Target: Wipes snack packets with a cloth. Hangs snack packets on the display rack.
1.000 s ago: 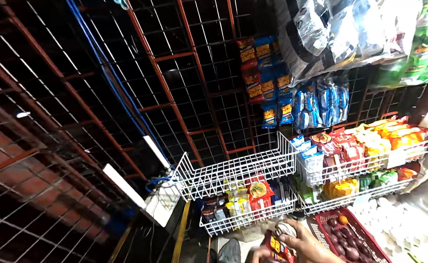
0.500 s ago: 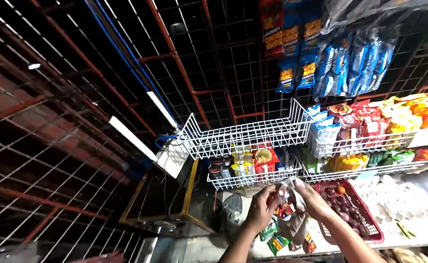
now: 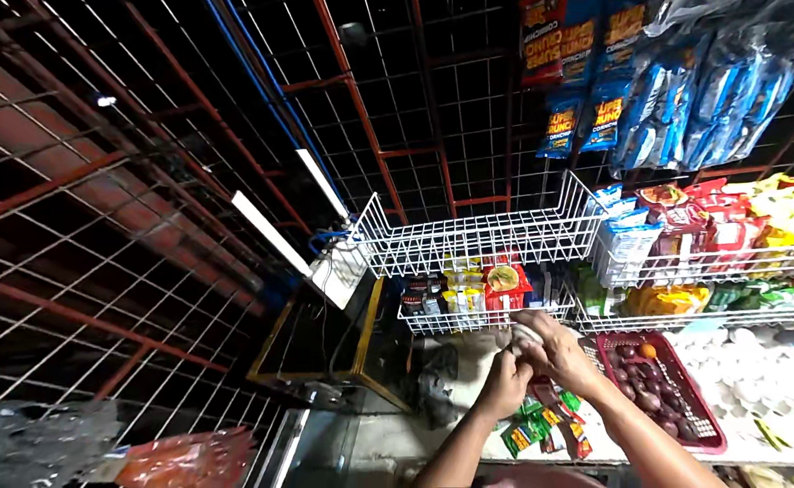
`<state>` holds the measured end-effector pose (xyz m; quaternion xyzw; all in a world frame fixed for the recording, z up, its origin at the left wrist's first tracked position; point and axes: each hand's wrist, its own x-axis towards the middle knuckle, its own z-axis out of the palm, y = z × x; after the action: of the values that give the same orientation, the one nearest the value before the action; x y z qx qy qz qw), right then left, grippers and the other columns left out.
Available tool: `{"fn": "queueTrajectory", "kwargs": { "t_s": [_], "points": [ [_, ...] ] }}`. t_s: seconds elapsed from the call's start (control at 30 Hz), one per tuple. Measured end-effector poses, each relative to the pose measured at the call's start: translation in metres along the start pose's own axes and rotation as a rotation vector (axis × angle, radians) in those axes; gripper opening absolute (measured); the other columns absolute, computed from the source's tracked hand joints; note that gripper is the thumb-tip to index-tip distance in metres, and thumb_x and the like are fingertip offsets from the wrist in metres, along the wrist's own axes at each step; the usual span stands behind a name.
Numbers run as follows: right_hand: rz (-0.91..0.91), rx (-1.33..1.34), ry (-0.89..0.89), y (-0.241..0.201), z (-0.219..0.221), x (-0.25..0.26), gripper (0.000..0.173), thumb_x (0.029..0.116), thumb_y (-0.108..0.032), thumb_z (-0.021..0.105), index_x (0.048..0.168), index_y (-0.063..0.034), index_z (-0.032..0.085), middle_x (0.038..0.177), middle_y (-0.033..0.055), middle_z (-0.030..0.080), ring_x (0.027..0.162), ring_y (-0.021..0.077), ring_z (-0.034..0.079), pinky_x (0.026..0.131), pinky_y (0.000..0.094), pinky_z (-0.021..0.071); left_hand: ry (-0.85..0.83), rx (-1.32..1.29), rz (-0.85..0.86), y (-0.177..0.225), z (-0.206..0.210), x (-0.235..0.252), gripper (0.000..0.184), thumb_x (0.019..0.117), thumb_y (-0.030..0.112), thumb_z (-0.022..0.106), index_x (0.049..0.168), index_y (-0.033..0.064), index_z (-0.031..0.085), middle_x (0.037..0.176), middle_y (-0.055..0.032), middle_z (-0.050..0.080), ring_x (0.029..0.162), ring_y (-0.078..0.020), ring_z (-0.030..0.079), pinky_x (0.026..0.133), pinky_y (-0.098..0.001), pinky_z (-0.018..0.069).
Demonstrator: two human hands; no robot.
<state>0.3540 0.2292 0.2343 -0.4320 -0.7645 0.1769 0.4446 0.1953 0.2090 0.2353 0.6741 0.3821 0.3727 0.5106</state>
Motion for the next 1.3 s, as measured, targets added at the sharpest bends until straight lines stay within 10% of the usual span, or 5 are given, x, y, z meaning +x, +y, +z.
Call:
{"fn": "queueTrajectory", "kwargs": {
  "t_s": [0.1,0.47,0.83,1.03,1.3],
  "points": [
    [0.235,0.184,0.210,0.010,-0.006,0.009,0.041,0.1052,-0.022,0.049,0.133,0.0068,0.059,0.104,0.0152,0.073,0.087,0.0163,0.071,0.082,0.0371,0.0599,0.064,-0.195,-0.048,-0.006,0.006,0.003,0.031,0.1025,0.007,0.051,0.128,-0.0117,0.056,0.112,-0.0137,0.068,0.100,-0.0088,0.068,0.094,-0.0286,0.0558],
    [-0.288,-0.170,0.142,0.014,0.040,-0.043,0.040,0.1060,-0.028,0.048,0.144,-0.0175,0.055,0.152,0.0119,0.053,0.147,0.0317,0.041,0.121,0.0465,0.0333,0.406,-1.193,-0.387,0.029,0.000,0.013,0.038,0.1127,0.028,0.023,0.124,0.0108,0.056,0.099,-0.0065,0.071,0.091,-0.0162,0.071,0.082,-0.0335,0.0594],
    [-0.046,0.090,0.115,0.025,0.022,-0.033,0.051,0.1073,-0.036,0.042,0.135,0.0007,0.063,0.142,0.0196,0.060,0.140,0.0292,0.051,0.120,0.0421,0.0372,0.117,-0.882,-0.392,-0.002,0.023,-0.007,0.040,0.1130,0.025,0.021,0.142,0.0065,0.041,0.119,-0.0069,0.064,0.109,-0.0153,0.064,0.097,-0.0350,0.0523],
    [0.209,0.031,0.226,0.051,0.001,-0.033,0.037,0.0999,-0.009,0.057,0.134,0.0047,0.062,0.117,0.0212,0.072,0.097,0.0272,0.073,0.090,0.0417,0.0581,0.087,-0.660,-0.337,-0.004,0.023,-0.016,0.038,0.1046,0.007,0.047,0.141,-0.0028,0.042,0.122,-0.0125,0.065,0.105,-0.0175,0.068,0.093,-0.0374,0.0575],
    [0.303,0.058,0.133,0.076,-0.008,-0.057,0.073,0.0926,-0.048,0.061,0.141,0.0060,0.055,0.148,0.0275,0.051,0.138,0.0404,0.049,0.114,0.0540,0.0401,0.500,-0.776,-0.350,0.017,0.021,0.000,0.050,0.1013,-0.003,0.051,0.147,0.0017,0.031,0.121,-0.0148,0.057,0.100,-0.0188,0.064,0.086,-0.0359,0.0563]
  ]
}}
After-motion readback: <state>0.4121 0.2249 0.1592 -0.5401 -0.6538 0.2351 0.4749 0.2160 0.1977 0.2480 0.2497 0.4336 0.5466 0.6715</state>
